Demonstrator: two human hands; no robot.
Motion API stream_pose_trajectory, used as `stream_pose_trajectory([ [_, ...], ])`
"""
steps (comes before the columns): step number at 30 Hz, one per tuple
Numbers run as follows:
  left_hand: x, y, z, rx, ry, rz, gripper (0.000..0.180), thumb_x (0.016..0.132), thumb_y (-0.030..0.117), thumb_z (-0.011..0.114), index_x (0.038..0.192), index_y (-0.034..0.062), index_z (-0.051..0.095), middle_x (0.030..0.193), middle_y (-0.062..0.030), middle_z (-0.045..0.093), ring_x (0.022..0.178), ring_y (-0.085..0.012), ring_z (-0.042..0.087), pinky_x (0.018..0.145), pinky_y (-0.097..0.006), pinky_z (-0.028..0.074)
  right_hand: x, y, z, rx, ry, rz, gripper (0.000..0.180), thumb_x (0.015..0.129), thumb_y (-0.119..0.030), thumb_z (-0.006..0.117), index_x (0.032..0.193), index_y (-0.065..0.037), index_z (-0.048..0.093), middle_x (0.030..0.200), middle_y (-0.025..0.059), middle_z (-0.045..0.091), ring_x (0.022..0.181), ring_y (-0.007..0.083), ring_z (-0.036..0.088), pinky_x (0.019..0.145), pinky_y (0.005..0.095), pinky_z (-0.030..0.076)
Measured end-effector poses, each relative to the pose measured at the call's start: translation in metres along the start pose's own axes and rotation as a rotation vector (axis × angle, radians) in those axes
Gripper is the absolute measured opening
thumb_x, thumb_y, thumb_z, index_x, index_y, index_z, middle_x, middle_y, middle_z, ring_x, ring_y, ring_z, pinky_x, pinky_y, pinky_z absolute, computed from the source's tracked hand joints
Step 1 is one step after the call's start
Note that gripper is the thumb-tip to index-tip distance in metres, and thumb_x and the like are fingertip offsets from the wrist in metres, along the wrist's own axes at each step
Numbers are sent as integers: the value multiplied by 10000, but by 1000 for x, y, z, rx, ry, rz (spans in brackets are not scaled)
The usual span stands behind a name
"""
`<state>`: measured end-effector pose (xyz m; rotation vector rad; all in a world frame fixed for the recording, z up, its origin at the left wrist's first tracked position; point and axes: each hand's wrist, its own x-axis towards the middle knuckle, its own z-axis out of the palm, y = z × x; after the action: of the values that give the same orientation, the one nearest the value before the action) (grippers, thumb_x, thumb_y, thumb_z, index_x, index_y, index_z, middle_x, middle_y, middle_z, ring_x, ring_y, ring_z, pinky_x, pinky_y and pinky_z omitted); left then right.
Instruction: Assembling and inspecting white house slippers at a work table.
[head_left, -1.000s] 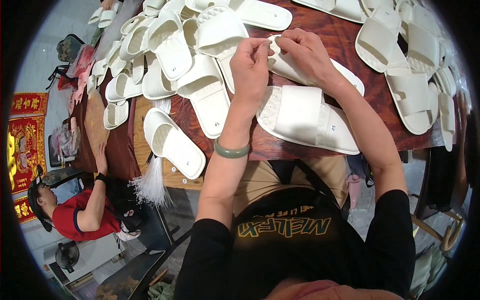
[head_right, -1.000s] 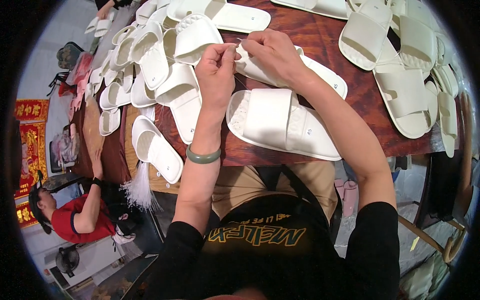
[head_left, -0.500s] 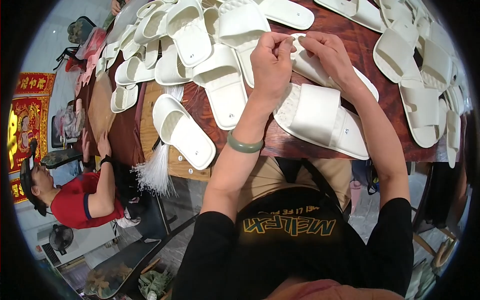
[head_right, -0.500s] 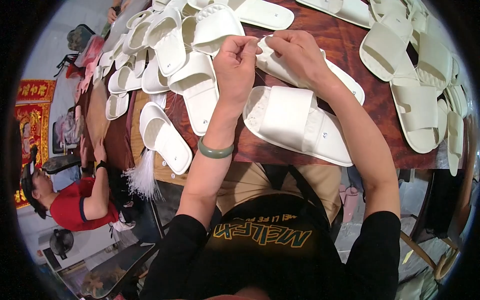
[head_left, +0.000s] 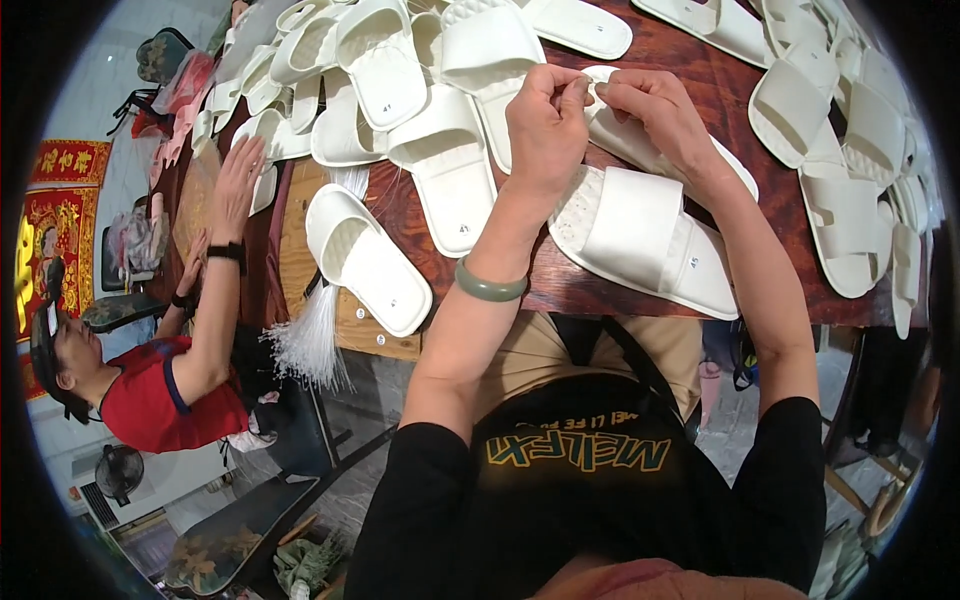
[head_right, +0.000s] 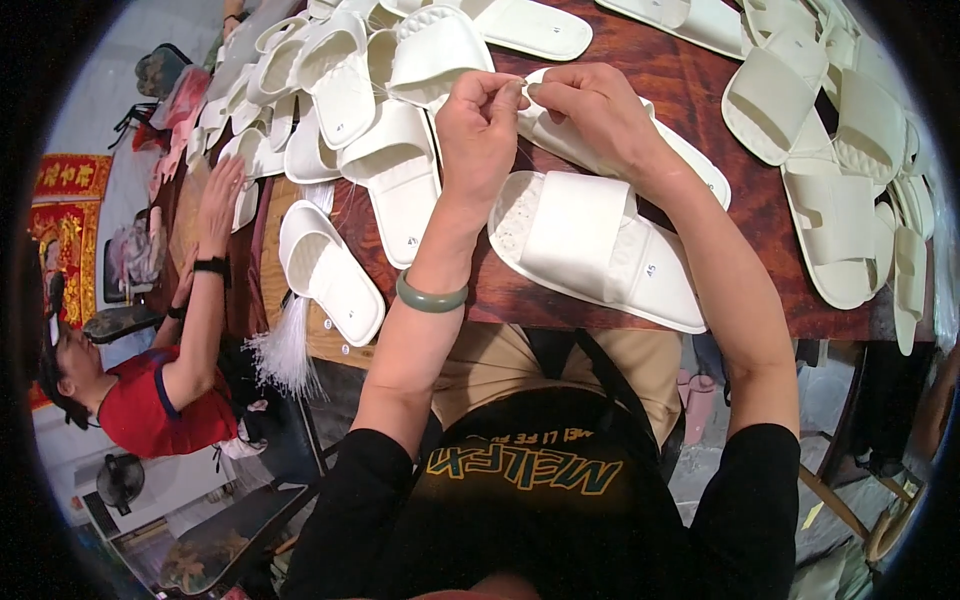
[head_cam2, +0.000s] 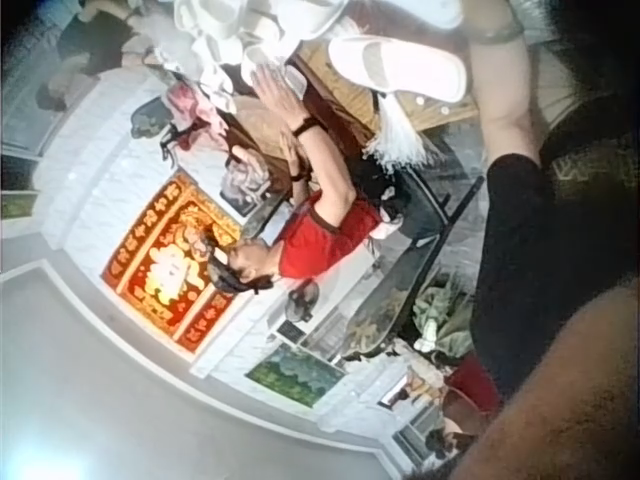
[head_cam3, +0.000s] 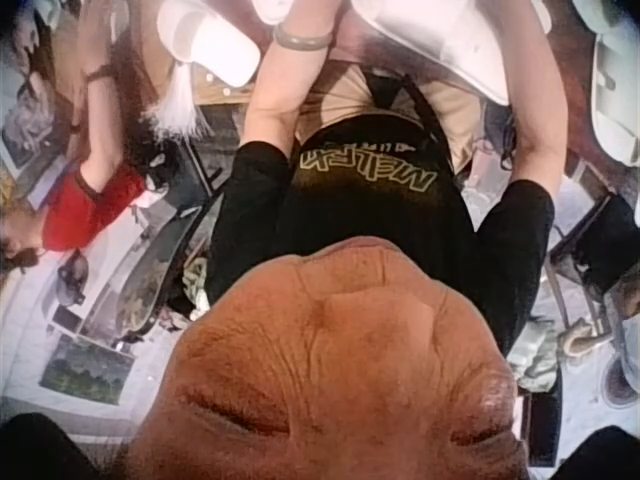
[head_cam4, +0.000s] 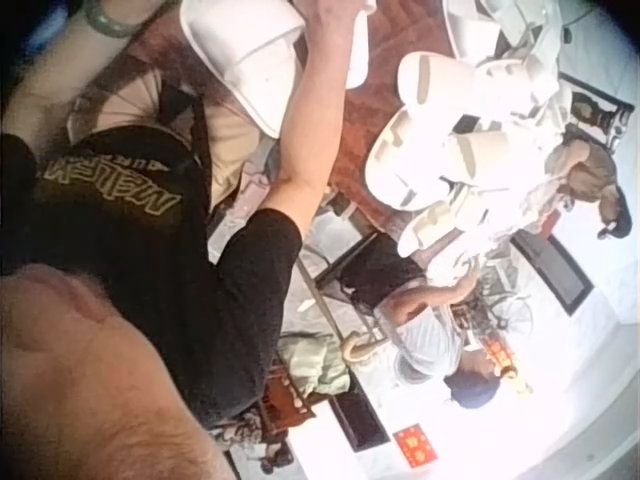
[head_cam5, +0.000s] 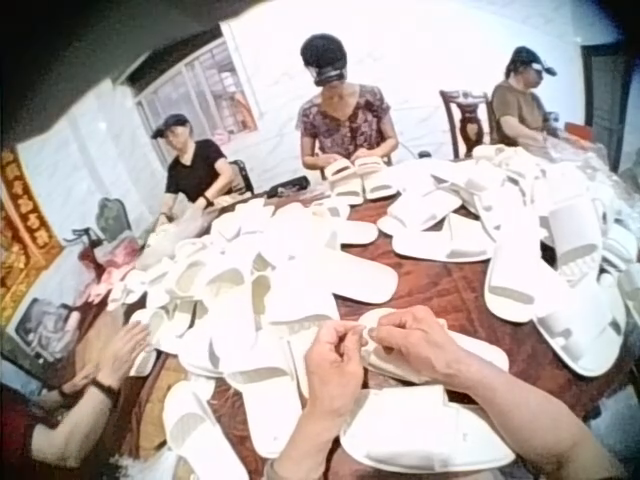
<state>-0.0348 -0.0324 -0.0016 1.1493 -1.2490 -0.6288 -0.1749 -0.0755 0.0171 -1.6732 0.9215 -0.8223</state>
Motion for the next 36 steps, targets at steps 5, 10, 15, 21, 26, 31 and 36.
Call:
stream_pose_trajectory([
  [5, 0, -11, 1, 121, -3, 58, 79, 881, 46, 561, 905, -19, 598, 730, -68, 625, 683, -94, 576, 622, -233, 464, 5, 8, 5, -47, 106, -210, 291, 840, -237, 499, 785, 42, 561, 621, 65, 522, 596, 126, 468, 569, 290, 388],
  [10, 2, -13, -6, 218, -182, 127, 117, 876, 51, 544, 946, -19, 605, 708, -112, 626, 660, -135, 603, 615, -253, 476, -4, -13, 1, -409, -46, -176, 293, 848, -232, 492, 835, 43, 594, 678, 116, 557, 617, 167, 492, 599, 313, 411],
  [15, 7, -11, -12, 82, -149, -49, 129, 893, 79, 555, 923, -33, 613, 763, -56, 641, 696, -94, 594, 621, -221, 470, 1, -5, 1, -207, 69, -221, 254, 859, -205, 496, 831, 20, 611, 695, 143, 573, 654, 216, 517, 649, 330, 430],
  [21, 6, -8, -9, 59, -127, 52, 131, 892, 91, 565, 932, -22, 616, 765, -63, 642, 697, -97, 597, 627, -227, 475, 4, -2, -5, -645, -13, -417, 254, 894, -210, 503, 854, 5, 632, 689, 83, 615, 726, 222, 555, 680, 337, 429],
  [26, 6, -10, -9, 161, -137, 48, 141, 893, 100, 564, 945, -21, 615, 759, -77, 646, 697, -102, 599, 628, -229, 475, 3, 13, 2, -202, 178, -208, 221, 888, -207, 536, 877, -10, 636, 658, 35, 560, 647, 130, 505, 617, 286, 410],
  [31, 5, -11, -6, 104, -97, 22, 146, 894, 109, 563, 934, -23, 609, 745, -74, 644, 689, -105, 596, 621, -236, 474, 4, 15, -1, -10, 101, -76, 190, 879, -190, 565, 916, -19, 640, 736, 16, 536, 689, 59, 473, 640, 215, 401],
  [36, 4, -11, -8, 158, -121, 20, 140, 889, 110, 566, 917, -23, 599, 734, -85, 639, 677, -116, 594, 616, -245, 473, 8, 19, -1, -239, 194, -201, 168, 874, -163, 587, 922, -5, 615, 804, 17, 573, 729, 69, 500, 667, 207, 408],
])
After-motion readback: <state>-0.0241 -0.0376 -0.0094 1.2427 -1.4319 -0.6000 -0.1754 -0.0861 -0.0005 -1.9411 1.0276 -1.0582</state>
